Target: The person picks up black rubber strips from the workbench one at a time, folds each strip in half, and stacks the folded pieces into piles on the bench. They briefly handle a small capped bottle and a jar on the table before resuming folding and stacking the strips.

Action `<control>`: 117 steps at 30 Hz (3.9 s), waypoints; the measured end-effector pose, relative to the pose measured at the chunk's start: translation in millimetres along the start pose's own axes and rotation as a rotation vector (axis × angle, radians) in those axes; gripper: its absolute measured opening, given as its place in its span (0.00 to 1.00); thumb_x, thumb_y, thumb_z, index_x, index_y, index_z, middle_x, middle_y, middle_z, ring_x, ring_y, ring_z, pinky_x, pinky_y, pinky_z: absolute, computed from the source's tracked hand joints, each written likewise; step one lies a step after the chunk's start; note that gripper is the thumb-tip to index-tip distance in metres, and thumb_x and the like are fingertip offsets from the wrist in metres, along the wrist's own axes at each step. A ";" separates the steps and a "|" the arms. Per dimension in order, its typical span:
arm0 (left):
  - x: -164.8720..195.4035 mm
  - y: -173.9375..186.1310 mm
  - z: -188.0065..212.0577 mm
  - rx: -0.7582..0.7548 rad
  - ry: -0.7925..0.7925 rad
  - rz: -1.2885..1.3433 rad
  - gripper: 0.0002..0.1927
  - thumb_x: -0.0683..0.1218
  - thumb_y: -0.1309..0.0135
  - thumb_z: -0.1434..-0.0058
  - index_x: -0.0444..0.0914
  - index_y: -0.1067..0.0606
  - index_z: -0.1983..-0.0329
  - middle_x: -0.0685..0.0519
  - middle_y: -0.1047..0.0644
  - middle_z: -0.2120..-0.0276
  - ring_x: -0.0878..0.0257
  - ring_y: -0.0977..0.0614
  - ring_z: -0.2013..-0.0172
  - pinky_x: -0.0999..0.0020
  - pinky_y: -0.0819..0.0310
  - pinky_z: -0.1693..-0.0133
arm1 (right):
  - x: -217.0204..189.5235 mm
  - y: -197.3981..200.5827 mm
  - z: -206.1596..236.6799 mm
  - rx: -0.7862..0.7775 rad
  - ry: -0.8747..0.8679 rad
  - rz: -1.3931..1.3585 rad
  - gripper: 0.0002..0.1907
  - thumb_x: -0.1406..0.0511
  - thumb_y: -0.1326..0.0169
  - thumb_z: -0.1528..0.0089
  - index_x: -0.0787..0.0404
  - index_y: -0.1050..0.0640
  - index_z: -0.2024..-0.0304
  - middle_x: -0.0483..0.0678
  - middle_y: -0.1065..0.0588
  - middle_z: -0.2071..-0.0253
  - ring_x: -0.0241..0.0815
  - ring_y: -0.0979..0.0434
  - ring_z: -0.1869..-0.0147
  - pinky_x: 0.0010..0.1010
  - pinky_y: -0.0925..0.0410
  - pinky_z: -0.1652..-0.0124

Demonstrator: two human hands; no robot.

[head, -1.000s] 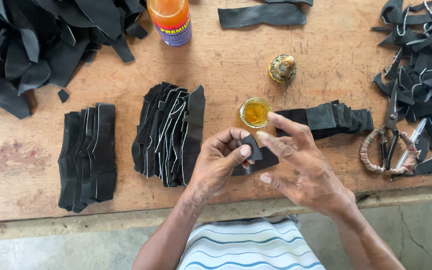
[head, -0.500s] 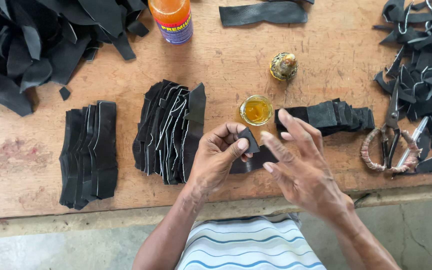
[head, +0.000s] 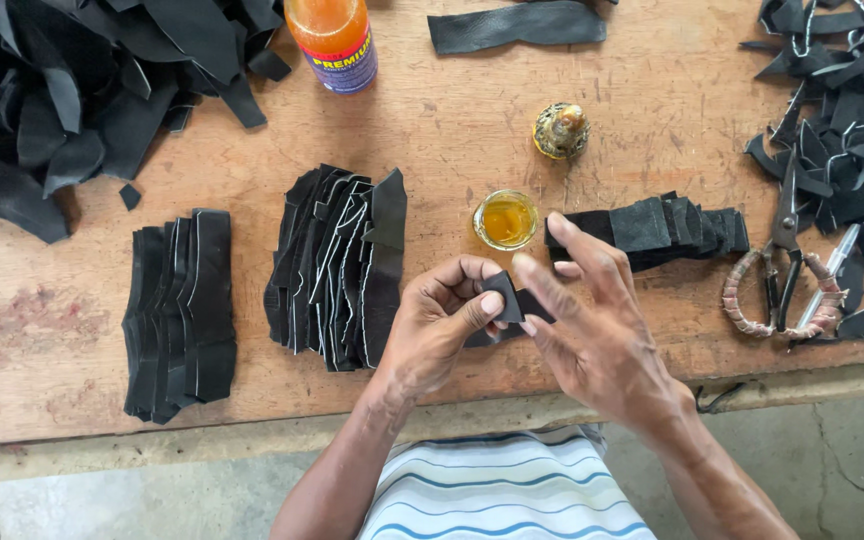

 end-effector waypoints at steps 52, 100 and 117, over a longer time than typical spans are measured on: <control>37.4 -24.1 -43.3 0.299 -0.562 -1.133 0.38 0.48 0.30 0.43 0.33 0.34 0.33 0.41 0.24 0.42 0.49 0.22 0.38 0.55 0.29 0.36 | 127.1 24.5 -95.9 -0.050 -0.362 -0.153 0.33 0.66 0.37 0.37 0.55 0.33 0.31 0.48 0.21 0.44 0.42 0.19 0.43 0.33 0.24 0.42; 39.4 -80.8 -87.8 0.386 -0.627 -1.102 0.40 0.34 0.40 0.43 0.32 0.44 0.29 0.37 0.33 0.46 0.44 0.27 0.45 0.51 0.31 0.43 | 70.9 48.6 -35.2 0.509 -0.195 0.001 0.22 0.71 0.30 0.41 0.62 0.18 0.44 0.46 0.28 0.42 0.45 0.34 0.35 0.26 0.30 0.46; 20.6 -44.8 -176.3 0.359 -0.574 -0.908 0.38 0.35 0.31 0.46 0.44 0.38 0.37 0.49 0.25 0.49 0.57 0.17 0.49 0.63 0.17 0.50 | 74.1 75.8 -7.0 0.395 -0.224 0.017 0.23 0.70 0.31 0.36 0.62 0.28 0.44 0.52 0.31 0.40 0.37 0.27 0.52 0.27 0.27 0.51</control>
Point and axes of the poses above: each hand's wrist, its own z-axis away from the middle knuckle, its own y-axis out of the back of the hand, x = y × z, the point moved 8 cm from there along -z, towards the middle knuckle
